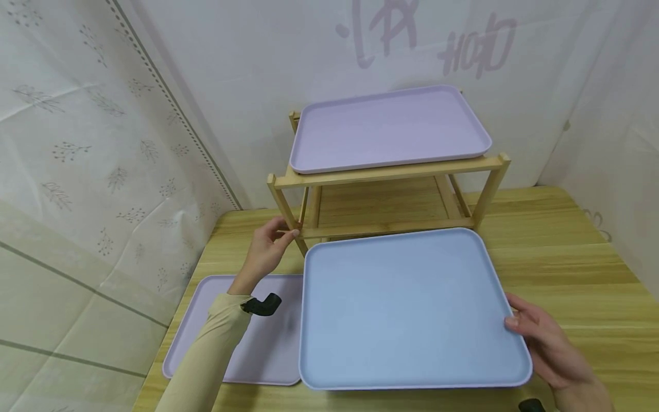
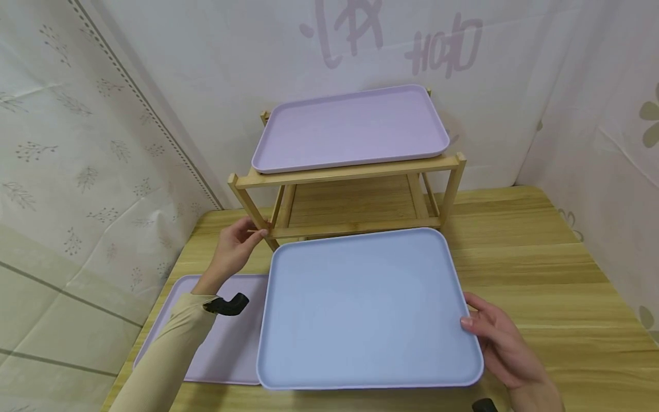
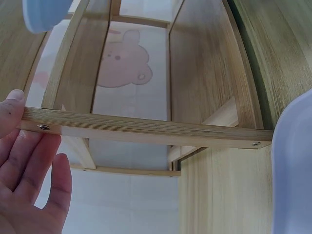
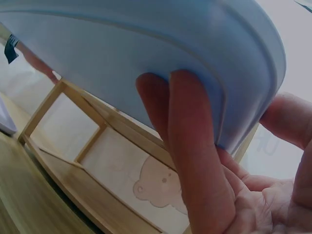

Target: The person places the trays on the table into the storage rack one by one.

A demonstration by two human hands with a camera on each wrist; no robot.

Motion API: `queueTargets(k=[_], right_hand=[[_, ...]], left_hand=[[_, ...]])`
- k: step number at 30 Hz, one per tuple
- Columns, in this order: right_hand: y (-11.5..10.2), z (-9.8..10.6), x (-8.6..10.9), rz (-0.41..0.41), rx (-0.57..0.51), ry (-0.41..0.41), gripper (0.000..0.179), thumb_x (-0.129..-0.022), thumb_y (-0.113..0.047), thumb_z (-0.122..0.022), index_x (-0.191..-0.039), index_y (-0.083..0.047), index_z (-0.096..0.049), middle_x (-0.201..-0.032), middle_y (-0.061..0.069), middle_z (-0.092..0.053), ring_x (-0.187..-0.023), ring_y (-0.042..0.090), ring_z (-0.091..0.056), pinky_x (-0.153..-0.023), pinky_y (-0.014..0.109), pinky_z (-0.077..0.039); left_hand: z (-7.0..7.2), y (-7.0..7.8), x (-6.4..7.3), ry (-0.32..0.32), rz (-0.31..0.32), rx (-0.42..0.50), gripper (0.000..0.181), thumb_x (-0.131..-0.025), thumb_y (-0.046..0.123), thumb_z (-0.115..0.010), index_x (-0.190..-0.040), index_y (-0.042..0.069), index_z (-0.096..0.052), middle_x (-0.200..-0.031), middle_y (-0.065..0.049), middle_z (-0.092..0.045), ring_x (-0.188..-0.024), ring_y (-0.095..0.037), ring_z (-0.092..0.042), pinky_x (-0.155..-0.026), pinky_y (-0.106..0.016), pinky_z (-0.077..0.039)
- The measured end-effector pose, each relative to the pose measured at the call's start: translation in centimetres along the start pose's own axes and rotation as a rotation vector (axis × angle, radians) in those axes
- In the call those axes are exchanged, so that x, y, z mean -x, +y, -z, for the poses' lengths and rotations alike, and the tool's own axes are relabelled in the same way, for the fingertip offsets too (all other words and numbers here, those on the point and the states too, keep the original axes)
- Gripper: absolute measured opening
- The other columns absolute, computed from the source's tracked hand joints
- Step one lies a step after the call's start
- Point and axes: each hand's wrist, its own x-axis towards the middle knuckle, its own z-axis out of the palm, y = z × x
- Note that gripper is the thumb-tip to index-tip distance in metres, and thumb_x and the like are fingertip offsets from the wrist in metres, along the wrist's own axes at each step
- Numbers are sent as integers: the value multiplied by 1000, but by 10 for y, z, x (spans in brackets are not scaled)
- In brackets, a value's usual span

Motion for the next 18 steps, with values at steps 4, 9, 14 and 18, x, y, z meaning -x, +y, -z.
queueTargets(k=[4, 9, 14, 18], right_hand=[[-1, -3, -3, 6, -29, -19, 59, -98, 6, -8, -147, -9, -38, -141, 20, -51, -128, 31, -52, -104, 44, -44], [-3, -4, -8, 13, -28, -27, 58, -99, 4, -6, -147, -7, -37, -141, 21, -50, -128, 32, -52, -103, 44, -45], [-5, -4, -14, 29, -11, -37, 58, -99, 4, -5, -147, -5, -36, -140, 22, -51, -128, 32, -52, -103, 45, -45], [-7, -4, -19, 32, 15, -1, 58, -100, 3, -6, -146, -6, -39, -139, 20, -53, -127, 30, -53, -102, 43, -47]], left_hand=[[1, 1, 1, 5, -5, 10, 22, -92, 1, -61, -112, -9, -63, -107, -25, -67, -103, -33, -62, -89, -39, -53], [1, 1, 2, -2, -7, 31, 23, -92, 0, -60, -112, -10, -62, -106, -27, -66, -103, -36, -62, -90, -49, -51], [0, 0, 1, 3, -26, 30, 22, -92, -1, -61, -111, -11, -62, -105, -27, -67, -100, -29, -62, -89, -43, -53], [-2, -10, -3, 17, -47, 22, 21, -91, 0, -62, -111, -9, -63, -105, -25, -68, -96, -16, -62, -85, -29, -53]])
